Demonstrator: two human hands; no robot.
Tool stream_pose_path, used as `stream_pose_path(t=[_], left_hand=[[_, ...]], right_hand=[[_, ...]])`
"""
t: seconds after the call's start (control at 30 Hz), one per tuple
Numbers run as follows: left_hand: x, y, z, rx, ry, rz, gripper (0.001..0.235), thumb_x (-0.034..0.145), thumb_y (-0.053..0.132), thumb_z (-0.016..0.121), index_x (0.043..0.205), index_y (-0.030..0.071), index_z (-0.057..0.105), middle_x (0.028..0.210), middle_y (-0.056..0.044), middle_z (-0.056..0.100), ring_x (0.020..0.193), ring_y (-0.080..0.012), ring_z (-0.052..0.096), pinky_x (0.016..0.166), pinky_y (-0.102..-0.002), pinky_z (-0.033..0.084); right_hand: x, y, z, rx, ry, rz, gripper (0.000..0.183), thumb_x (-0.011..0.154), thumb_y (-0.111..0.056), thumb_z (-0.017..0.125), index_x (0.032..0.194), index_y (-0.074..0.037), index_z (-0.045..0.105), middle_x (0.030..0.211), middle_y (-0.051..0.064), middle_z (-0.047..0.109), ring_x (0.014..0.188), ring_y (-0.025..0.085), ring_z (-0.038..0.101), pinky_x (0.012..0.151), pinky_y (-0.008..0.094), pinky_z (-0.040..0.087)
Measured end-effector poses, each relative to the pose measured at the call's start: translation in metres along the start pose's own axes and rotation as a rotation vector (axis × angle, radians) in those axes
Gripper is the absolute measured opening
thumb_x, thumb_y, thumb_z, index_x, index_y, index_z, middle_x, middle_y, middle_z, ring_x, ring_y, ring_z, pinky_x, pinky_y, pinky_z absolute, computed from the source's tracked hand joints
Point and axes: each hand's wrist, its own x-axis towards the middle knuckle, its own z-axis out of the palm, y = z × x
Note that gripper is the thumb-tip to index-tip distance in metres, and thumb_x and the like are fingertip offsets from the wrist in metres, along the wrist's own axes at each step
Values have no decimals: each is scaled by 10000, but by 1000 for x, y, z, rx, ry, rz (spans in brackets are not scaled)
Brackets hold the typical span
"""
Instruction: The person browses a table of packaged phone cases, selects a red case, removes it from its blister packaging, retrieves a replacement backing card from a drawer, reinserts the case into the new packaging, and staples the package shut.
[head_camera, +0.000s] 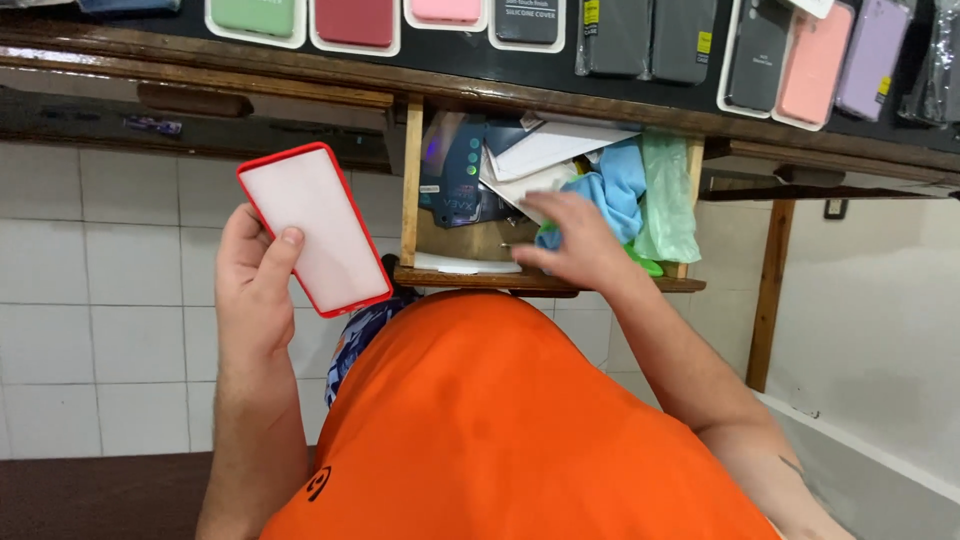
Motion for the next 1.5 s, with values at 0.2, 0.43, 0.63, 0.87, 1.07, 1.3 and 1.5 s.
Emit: stream_pose_path(t=[0.2, 0.43, 0.63, 0.87, 1.07, 1.3, 1.5], left_hand=[[-14, 10, 10, -30, 4, -12, 273, 1179, 181, 688, 1372, 3, 615, 1124, -95, 682, 1075, -157, 675, 1038, -411, 629], [-17, 6, -8, -32, 9, 4, 276, 1177, 182, 703, 1366, 1, 617, 1122, -102, 686, 1073, -162, 688, 1039, -410, 630], [-10, 12, -15, -26, -39, -14, 255, 1187, 177, 677, 1359, 0, 609, 1091, -97, 686, 1037, -148, 660, 1016, -398, 620], [7, -2, -21, -54, -129, -30, 267, 1169, 167, 681, 1357, -10, 617, 1052, -115, 699, 1002, -163, 677, 995, -407, 628], [16, 10, -21, -41, -175, -37, 266, 1169, 175, 683, 1350, -11, 621, 1044, -119, 706, 998, -167, 677, 992, -407, 627], [31, 8, -28, -63, -235, -73, 294, 1170, 162, 680, 1391, -24, 627, 1073, -144, 732, 997, -175, 689, 976, -404, 627], [43, 0, -5, -106, -360, -109, 299, 1154, 99, 672, 1423, -25, 631, 1089, -103, 737, 1007, -169, 702, 952, -381, 627]], right_hand=[[29, 17, 26, -627, -63, 277, 1239, 784, -527, 1059, 1728, 2, 456, 1645, 299, 520, 1478, 462, 576, 1034, 557, 501], [1, 54, 27, -640, -17, 193, 929, 801, -253, 872, 1654, -83, 546, 1126, 124, 794, 1095, 369, 776, 1058, 551, 441], [-26, -8, -34, -400, -22, 254, 381, 925, -179, 780, 1299, -238, 814, 1008, -4, 867, 1054, 257, 855, 1104, 445, 519], [-33, -50, -76, 356, 239, 469, 399, 973, -128, 929, 1356, -125, 817, 1137, 121, 869, 1108, 270, 839, 964, 383, 658], [-45, 15, -53, 652, 608, 501, 222, 1119, -187, 899, 1301, -103, 807, 1021, 17, 821, 949, 105, 822, 864, 279, 702], [-43, 46, -51, 851, 985, 483, 226, 1188, -233, 807, 1320, -51, 788, 1025, 56, 810, 896, 174, 875, 766, 343, 789], [-27, 1, -59, 1004, 898, 466, 313, 1111, -78, 776, 1418, -30, 735, 1074, 80, 812, 921, 193, 882, 749, 329, 791]])
